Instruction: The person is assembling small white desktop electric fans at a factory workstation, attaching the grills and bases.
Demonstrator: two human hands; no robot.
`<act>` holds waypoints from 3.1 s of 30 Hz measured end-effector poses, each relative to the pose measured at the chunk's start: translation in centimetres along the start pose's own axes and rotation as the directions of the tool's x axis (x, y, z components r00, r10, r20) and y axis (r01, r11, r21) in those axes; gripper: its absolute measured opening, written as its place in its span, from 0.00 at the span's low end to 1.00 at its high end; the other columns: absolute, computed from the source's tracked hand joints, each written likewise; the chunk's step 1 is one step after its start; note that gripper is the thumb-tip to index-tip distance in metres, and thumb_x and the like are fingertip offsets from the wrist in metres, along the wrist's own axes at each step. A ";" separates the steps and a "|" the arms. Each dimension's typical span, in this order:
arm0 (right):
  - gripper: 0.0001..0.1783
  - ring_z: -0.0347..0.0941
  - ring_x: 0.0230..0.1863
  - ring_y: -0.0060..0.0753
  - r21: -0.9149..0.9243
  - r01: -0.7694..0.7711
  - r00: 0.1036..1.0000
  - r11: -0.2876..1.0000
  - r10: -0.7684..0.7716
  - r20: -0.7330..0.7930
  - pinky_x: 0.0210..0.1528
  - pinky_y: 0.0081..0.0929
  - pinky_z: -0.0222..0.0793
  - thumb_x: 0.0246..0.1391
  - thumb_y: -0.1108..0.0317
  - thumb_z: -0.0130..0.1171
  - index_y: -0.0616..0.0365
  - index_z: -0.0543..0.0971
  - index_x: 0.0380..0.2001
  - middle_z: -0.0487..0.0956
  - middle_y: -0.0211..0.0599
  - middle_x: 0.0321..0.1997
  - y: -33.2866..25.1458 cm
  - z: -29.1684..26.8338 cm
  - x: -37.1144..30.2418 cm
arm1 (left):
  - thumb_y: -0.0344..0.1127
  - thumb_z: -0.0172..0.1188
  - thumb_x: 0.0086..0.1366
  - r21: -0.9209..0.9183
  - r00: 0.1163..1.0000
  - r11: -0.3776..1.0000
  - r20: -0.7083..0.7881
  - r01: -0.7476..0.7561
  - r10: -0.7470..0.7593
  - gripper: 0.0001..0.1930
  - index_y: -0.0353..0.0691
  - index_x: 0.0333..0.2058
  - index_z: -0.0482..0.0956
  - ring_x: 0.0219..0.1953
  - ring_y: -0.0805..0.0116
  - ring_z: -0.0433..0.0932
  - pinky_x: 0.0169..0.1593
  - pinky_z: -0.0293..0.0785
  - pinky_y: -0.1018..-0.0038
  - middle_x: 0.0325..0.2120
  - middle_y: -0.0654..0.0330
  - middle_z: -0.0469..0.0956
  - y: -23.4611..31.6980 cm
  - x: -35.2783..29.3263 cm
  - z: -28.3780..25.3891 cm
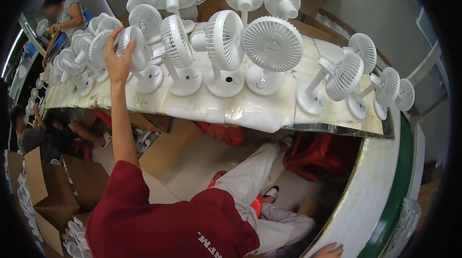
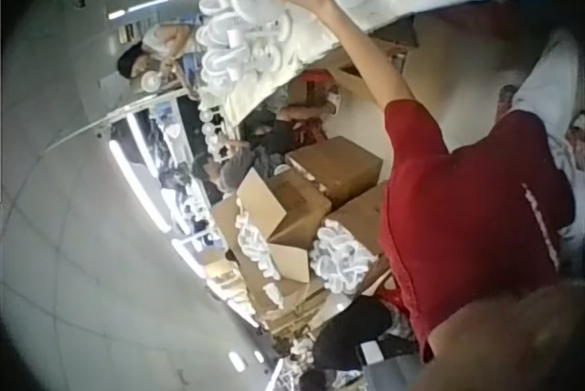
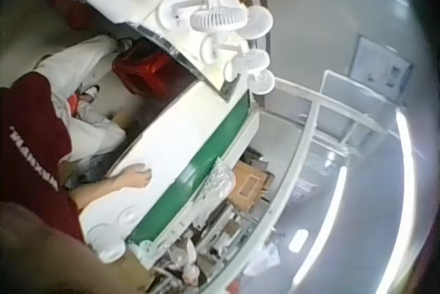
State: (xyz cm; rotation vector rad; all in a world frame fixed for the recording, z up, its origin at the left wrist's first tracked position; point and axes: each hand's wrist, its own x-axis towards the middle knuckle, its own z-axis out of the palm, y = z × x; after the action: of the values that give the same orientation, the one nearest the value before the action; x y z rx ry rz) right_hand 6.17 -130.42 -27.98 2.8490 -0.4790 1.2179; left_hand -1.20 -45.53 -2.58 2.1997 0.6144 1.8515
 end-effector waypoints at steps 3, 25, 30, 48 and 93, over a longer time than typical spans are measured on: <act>0.24 0.74 0.50 0.60 -0.165 -0.112 0.964 0.980 0.147 0.222 0.55 0.47 0.70 0.63 0.56 0.52 0.63 0.77 0.53 0.78 0.53 0.51 -1.3 -3.7 0.0 | 0.29 0.66 0.56 0.044 0.988 0.994 -0.112 -0.103 0.107 0.18 0.38 0.47 0.77 0.46 0.60 0.75 0.55 0.69 0.68 0.44 0.57 0.79 1.0 -0.7 -1.0; 0.18 0.70 0.49 0.49 -0.155 -0.407 0.907 0.900 0.418 0.046 0.54 0.39 0.66 0.49 0.72 0.60 0.60 0.78 0.46 0.74 0.48 0.51 -5.4 -21.7 -7.2 | 0.25 0.59 0.52 -0.874 0.221 0.098 0.227 0.476 0.949 0.09 0.38 0.34 0.78 0.25 0.62 0.72 0.33 0.70 0.69 0.26 0.60 0.76 53.7 -37.2 10.1; 0.11 0.69 0.39 0.38 -0.155 -0.246 0.963 0.957 0.260 0.075 0.47 0.32 0.67 0.48 0.77 0.57 0.58 0.77 0.37 0.73 0.36 0.39 -5.8 -19.5 -5.1 | 0.26 0.58 0.58 -0.896 0.157 0.244 0.320 0.372 0.934 0.07 0.37 0.36 0.79 0.25 0.63 0.72 0.32 0.69 0.71 0.26 0.59 0.75 54.1 -39.2 11.8; 0.06 0.68 0.37 0.35 -0.222 -0.217 0.954 0.951 0.255 0.160 0.47 0.28 0.63 0.51 0.70 0.55 0.58 0.76 0.33 0.71 0.41 0.39 -6.3 -16.4 -2.1 | 0.22 0.60 0.57 -0.778 -0.074 0.053 0.008 0.626 0.997 0.03 0.34 0.31 0.79 0.24 0.72 0.69 0.30 0.68 0.79 0.25 0.62 0.78 68.5 -40.7 3.4; 0.15 0.71 0.46 0.47 -0.043 -0.473 0.841 0.880 0.466 0.275 0.57 0.42 0.65 0.58 0.69 0.52 0.60 0.76 0.48 0.68 0.49 0.55 -7.2 -16.4 -0.4 | 0.24 0.61 0.53 -0.664 0.376 -0.657 -0.542 0.356 0.751 0.26 0.44 0.51 0.67 0.40 0.48 0.76 0.37 0.78 0.57 0.50 0.43 0.70 89.7 -53.3 -36.2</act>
State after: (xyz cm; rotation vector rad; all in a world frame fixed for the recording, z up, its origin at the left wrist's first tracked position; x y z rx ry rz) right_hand -3.65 -121.44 -16.00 3.0394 -1.2454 0.8498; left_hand -26.83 -152.84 -6.25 0.9951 -2.0446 0.2339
